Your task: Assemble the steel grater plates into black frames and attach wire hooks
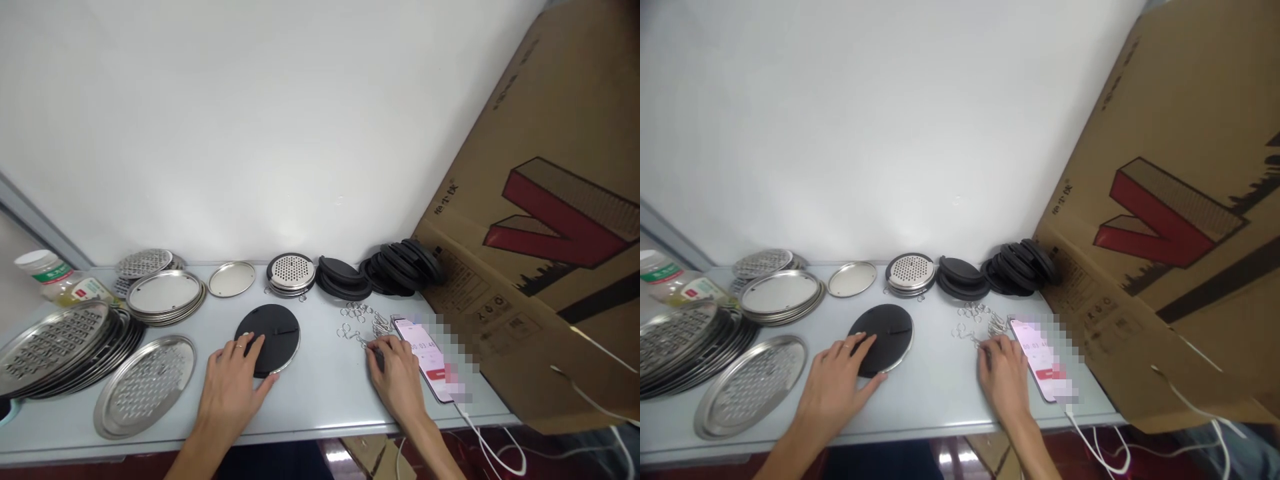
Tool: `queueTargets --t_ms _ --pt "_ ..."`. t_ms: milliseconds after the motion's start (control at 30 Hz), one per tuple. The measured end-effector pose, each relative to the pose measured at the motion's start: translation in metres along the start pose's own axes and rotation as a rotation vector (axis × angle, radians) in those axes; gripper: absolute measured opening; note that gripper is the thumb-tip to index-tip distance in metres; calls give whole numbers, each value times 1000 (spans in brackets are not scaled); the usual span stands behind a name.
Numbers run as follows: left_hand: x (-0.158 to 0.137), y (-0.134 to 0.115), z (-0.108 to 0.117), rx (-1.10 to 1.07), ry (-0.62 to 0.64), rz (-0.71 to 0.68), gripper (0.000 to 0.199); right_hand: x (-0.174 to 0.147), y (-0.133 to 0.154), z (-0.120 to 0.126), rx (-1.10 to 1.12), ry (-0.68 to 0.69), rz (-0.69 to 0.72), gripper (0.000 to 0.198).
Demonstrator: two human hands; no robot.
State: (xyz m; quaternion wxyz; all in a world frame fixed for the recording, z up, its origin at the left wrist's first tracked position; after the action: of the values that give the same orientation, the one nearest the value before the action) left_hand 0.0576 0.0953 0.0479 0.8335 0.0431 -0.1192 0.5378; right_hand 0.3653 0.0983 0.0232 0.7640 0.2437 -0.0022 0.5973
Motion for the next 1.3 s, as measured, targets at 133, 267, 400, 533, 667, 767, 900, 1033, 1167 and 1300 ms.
queueTargets --t_ms 133,267,400,533,667,767,900,1033,1167,1300 --pt "22 -46 8 -89 -32 -110 41 0 2 0 -4 -3 9 17" --pt "59 -111 -7 -213 39 -287 28 0 4 1 -14 6 24 19" --pt "100 -133 -32 -214 73 -296 25 -1 5 0 -1 10 27 20" --pt "123 -132 -47 -206 86 -303 15 -1 -1 2 -22 -49 -14 22" --pt "123 -133 -51 -168 116 -355 12 -1 -6 6 -66 -105 -63 16" --pt "113 -137 -49 -119 128 -402 14 0 -5 3 -50 -67 -47 16" --pt "99 -139 -46 -70 130 -449 17 1 -2 -1 6 -11 -14 16" --pt "89 -137 -45 -57 124 -483 19 0 -2 -6 45 47 -3 17" --pt "78 -137 -42 -76 101 -491 19 0 -1 -8 60 66 -10 18" --pt "57 -136 -30 -125 67 -486 16 1 1 -7 67 55 -13 18"
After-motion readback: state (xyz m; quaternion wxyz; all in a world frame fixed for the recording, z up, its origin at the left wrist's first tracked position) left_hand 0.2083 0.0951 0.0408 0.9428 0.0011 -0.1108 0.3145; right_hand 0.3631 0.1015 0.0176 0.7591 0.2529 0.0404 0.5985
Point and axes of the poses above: each hand's wrist, its own x-axis towards the middle knuckle, its own z-axis out of the back of the hand, y = z × x, the point moved 10 cm from there along x, towards the middle knuckle, and after that the axes turned 14 degrees about -z, right-handed, at the moved point
